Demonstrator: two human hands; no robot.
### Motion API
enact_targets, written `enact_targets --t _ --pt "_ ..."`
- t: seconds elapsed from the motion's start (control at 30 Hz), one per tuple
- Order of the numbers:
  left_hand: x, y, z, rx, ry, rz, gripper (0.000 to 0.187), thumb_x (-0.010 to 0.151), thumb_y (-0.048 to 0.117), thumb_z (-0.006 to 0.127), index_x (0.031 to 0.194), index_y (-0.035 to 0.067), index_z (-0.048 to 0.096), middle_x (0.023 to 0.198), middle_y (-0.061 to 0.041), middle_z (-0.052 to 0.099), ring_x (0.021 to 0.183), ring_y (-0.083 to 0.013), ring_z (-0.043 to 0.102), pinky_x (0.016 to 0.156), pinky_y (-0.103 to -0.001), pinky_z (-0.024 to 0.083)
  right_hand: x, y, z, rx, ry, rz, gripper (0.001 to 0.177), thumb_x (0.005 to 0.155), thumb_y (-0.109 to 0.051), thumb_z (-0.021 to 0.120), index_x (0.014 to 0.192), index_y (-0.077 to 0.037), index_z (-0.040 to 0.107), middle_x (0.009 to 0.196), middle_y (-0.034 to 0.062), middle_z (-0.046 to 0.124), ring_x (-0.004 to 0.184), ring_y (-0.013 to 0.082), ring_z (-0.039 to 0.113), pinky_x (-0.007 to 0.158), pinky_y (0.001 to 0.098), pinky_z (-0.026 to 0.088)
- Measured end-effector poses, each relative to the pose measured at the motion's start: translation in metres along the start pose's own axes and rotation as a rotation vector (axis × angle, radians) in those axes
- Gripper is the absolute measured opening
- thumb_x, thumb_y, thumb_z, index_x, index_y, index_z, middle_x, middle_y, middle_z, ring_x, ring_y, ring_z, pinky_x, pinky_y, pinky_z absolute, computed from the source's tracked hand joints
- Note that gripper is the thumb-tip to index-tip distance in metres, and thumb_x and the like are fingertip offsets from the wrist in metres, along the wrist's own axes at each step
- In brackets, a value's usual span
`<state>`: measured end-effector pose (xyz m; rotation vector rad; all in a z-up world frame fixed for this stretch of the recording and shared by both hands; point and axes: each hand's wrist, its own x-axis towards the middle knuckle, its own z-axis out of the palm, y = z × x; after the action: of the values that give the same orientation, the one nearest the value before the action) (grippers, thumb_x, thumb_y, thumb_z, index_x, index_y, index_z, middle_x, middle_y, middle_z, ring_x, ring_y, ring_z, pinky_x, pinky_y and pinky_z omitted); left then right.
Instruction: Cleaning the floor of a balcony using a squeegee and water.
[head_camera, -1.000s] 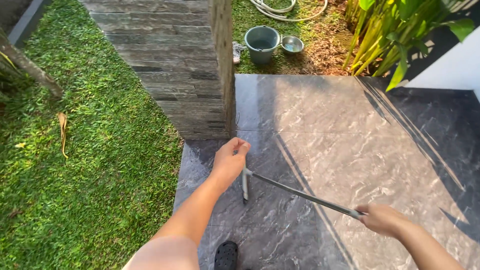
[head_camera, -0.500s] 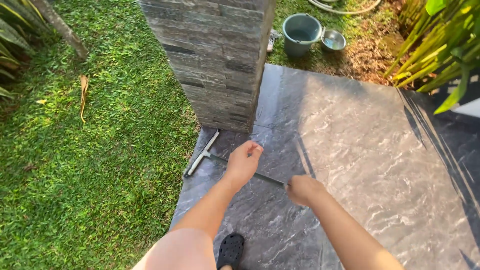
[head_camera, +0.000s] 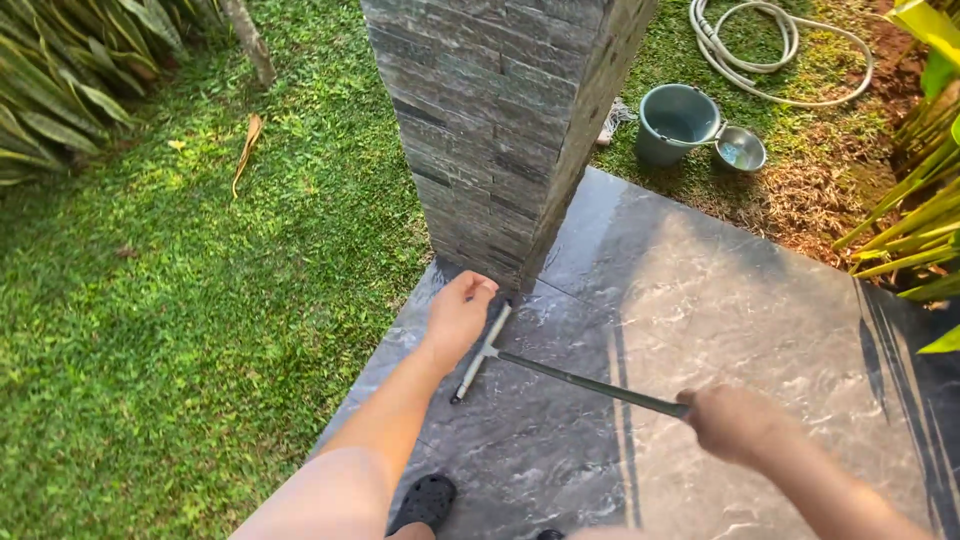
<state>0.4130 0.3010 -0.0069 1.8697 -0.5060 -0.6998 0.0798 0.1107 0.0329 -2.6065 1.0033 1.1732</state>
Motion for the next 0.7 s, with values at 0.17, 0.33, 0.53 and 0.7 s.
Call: enact_targets --t 0.17,0.33,0.53,0.7 --pt "-0.023 -0.002 -0.001 -0.054 0.160 -0.033 0.023 0.097 0.024 0.061 0.101 0.005 0.073 0.095 -0.006 0.077 0.092 -0.0156 0.070 0.085 -0.032 0.052 0.031 -0.044 0.043 0.027 0.048 -0.104 0.031 0.093 -0.020 0.055 0.121 -0.023 0.068 0.106 0.0138 0.075 0.103 0.0341 0.073 0.087 0.0483 0.059" --pt "-0.043 -0.013 -0.018 -0.108 0.253 -0.057 0.022 0.098 0.023 0.062 0.101 0.003 0.072 0.094 -0.004 0.074 0.090 -0.0140 0.064 0.084 -0.031 0.050 0.074 -0.137 0.020 0.203 0.079 -0.173 0.027 0.088 -0.012 0.058 0.113 -0.011 0.068 0.109 0.0170 0.073 0.106 0.0379 0.070 0.088 0.0511 0.057" --pt "-0.064 -0.027 -0.025 -0.148 0.236 -0.047 0.022 0.100 0.022 0.059 0.103 0.002 0.069 0.094 -0.001 0.072 0.092 -0.0111 0.066 0.085 -0.027 0.051 0.077 -0.133 0.026 0.287 0.158 -0.244 0.025 0.093 -0.017 0.056 0.114 -0.014 0.069 0.107 0.0191 0.073 0.105 0.0404 0.070 0.091 0.0512 0.056" --pt "-0.052 -0.014 -0.014 -0.200 0.193 -0.144 0.024 0.098 0.021 0.059 0.115 0.004 0.062 0.095 -0.003 0.066 0.077 -0.0147 0.071 0.074 -0.031 0.054 0.029 -0.029 0.036 0.250 0.103 -0.145 0.028 0.093 -0.030 0.061 0.120 -0.030 0.069 0.101 0.0079 0.076 0.099 0.0345 0.072 0.084 0.0512 0.056"
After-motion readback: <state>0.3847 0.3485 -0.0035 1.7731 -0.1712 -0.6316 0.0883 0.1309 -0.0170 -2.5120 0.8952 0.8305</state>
